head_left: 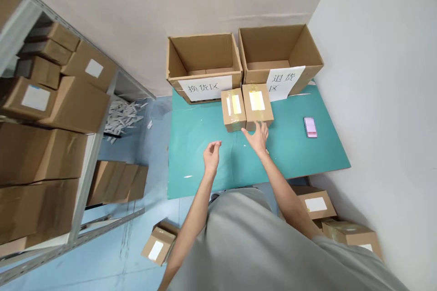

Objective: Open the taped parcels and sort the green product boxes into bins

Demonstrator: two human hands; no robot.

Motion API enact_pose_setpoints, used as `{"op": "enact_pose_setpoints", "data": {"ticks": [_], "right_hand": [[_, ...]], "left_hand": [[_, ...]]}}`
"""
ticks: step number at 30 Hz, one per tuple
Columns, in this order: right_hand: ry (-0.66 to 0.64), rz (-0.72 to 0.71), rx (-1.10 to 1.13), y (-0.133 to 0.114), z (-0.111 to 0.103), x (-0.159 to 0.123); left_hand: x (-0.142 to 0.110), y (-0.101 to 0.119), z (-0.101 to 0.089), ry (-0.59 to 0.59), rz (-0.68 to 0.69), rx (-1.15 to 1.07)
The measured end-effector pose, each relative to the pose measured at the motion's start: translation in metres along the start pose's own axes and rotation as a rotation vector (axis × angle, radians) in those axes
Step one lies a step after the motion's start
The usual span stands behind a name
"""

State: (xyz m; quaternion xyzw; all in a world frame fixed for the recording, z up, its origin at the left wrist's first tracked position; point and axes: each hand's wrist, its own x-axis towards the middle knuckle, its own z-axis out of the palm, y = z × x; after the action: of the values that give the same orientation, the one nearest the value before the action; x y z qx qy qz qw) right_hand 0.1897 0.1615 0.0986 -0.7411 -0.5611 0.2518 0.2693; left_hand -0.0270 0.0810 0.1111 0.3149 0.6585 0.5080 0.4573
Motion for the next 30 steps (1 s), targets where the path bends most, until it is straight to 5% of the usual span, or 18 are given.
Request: {"op": "enact_pose_setpoints", "data": {"ticks": [2,6,11,18,23,30], "right_hand": [[0.062,0.078,-0.079,-0.003,-0.011,0.038],[-0.032,0.22,-0.072,-0.001,-0.003,0.085],[-0.067,0.252,-0.069,0.011,0.01,0.1],[-0.032,0.227,-0.085,0.007,-0.008,0.101],[0.088,0.266,-0.073,0.028,-0.052,0.063],[0.152,0.158,-0.126,0.06,-0.141,-0.073]], "left_hand": [[-0.004,0.0,0.024,-0.04,0.002,0.035],[-0.012,-0.009,0.05,-0.071,-0.013,0.06],[-0.008,-0.014,0.059,-0.065,-0.037,0.085],[-0.003,-0.01,0.067,-0.158,0.002,0.091],[-0.003,-0.014,0.05,-0.197,0.007,0.046],[0.013,-0.019,0.006,-0.213,-0.048,-0.018]]}}
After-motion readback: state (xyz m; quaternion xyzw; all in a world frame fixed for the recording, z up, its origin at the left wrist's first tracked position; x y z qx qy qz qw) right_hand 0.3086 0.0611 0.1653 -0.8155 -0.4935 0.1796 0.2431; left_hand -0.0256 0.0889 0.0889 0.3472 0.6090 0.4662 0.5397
